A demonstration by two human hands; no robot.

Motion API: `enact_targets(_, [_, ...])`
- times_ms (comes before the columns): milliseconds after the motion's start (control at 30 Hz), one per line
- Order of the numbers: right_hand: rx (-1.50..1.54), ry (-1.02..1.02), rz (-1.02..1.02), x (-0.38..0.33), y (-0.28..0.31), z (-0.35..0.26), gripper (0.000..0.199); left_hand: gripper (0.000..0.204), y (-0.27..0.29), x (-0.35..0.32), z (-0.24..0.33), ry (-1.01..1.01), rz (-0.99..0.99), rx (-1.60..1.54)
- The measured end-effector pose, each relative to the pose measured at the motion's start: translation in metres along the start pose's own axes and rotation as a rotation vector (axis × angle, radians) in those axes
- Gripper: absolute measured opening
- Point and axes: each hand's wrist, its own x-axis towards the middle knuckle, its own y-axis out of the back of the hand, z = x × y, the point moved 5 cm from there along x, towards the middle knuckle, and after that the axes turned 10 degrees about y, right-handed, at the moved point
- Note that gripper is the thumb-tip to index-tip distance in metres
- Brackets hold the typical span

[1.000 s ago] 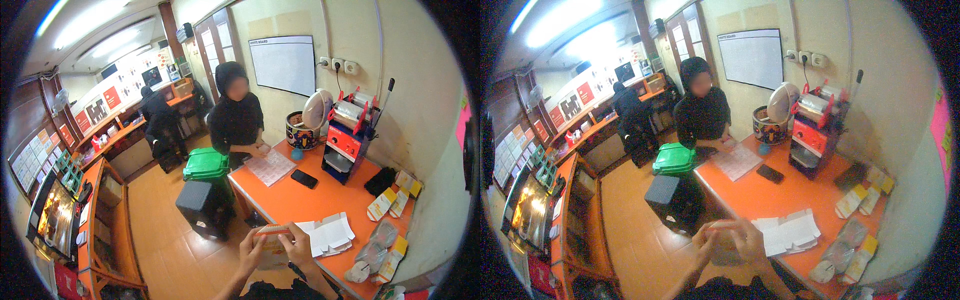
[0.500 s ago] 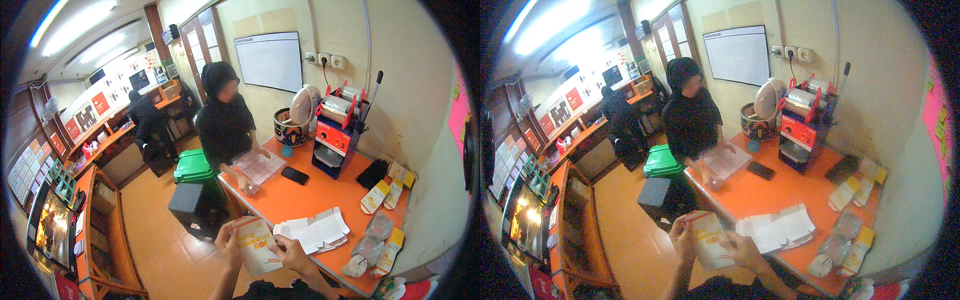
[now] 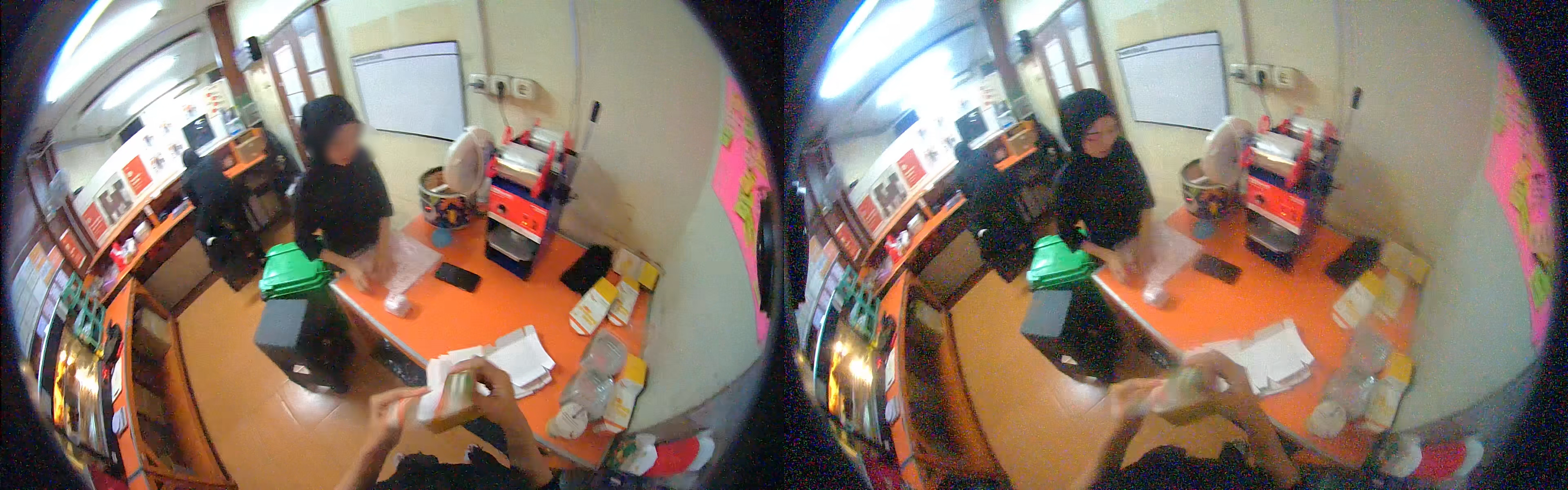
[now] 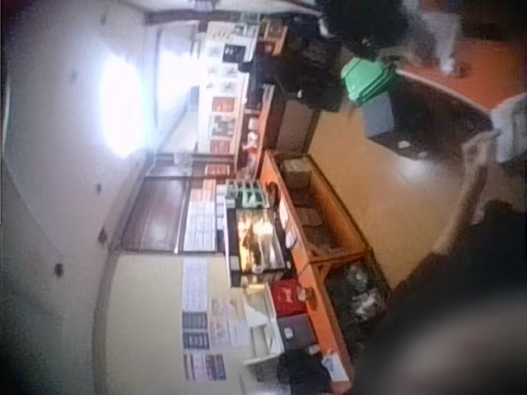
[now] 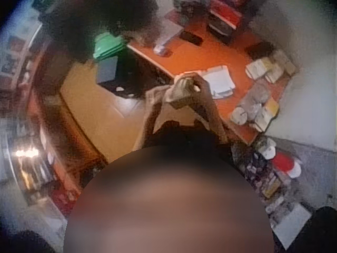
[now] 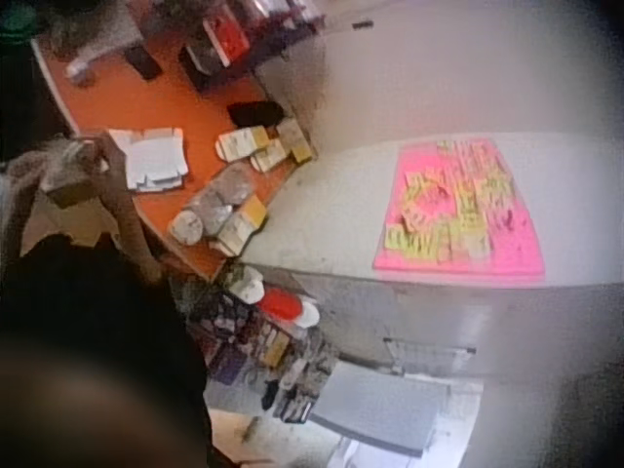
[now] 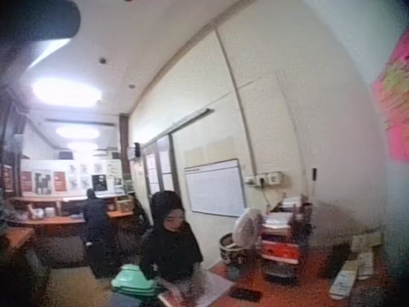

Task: The person folds small rectangular cardboard boxes at a counter. They repeatedly pick up flat pieces, fold them into box shapes, and place them on the counter. Another person is visible in the background working at a separate desk.

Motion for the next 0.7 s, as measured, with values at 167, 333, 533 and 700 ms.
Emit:
enact_targets(167, [-0.211,0.042,-0.301,-0.015,0.007,0.014,0.046,0.018,0.015,0.009,-0.012,0.061,0.012,-0.235])
enact_targets(333, [-0.195,-0.123,0.000,-0.025,0.055,0.047,0.043,0.100,-0.004,0.015,-0.009,0.097,-0.095,-0.243])
enact_targets(533, [-1.394,0.195,0.790,-0.006,0.171,-0.010,0.055,0.089,0.010,0.006,-0.013,0.164,-0.014,-0.081])
enact_targets(700, [-1.328,0.091,0.345,-0.003,0.127,0.057,0.049,0.063,0.013,-0.007,-0.036,0.216,0.012,0.002])
